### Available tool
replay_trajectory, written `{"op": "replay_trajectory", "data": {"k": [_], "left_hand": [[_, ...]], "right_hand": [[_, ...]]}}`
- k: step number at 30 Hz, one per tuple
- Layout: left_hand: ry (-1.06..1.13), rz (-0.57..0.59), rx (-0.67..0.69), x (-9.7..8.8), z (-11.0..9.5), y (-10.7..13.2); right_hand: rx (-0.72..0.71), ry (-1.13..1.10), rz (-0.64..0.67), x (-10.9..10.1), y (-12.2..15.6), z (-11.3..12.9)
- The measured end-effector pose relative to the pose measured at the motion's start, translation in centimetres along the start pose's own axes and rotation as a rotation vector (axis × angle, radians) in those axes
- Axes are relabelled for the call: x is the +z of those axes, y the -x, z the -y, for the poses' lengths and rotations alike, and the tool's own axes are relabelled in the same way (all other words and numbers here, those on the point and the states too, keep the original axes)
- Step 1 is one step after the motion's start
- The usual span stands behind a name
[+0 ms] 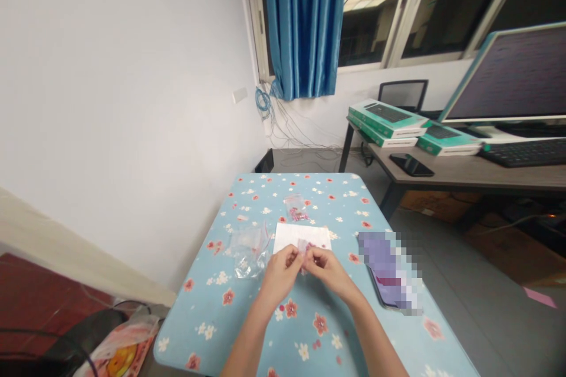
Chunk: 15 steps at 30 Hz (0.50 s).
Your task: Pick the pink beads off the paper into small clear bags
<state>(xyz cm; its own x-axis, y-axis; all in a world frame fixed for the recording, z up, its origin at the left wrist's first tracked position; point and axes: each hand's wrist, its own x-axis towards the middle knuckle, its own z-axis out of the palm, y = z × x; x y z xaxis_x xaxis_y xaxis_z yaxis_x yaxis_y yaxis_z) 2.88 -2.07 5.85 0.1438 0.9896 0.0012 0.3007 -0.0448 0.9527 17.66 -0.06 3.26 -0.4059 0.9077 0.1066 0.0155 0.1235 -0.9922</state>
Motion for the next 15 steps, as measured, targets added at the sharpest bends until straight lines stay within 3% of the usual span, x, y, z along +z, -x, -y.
{"op": "replay_trajectory", "data": {"k": [4, 11, 15], "left_hand": [[-0.127, 0.017, 0.042, -0.6, -0.3, 0.2], [-0.654, -0.101, 0.104, -0.4, -2.2, 0.6], [-0.794, -0.128, 0.102, -0.2, -2.5, 0.8]], "right_hand": [[-0.018, 0.054, -0.042, 0.2, 0.0, 0.2], [-0.147, 0.225, -0.302, 1.8, 0.0, 0.4], [-0.198, 0.346, -0.441, 1.7, 0.2, 0.2]]}}
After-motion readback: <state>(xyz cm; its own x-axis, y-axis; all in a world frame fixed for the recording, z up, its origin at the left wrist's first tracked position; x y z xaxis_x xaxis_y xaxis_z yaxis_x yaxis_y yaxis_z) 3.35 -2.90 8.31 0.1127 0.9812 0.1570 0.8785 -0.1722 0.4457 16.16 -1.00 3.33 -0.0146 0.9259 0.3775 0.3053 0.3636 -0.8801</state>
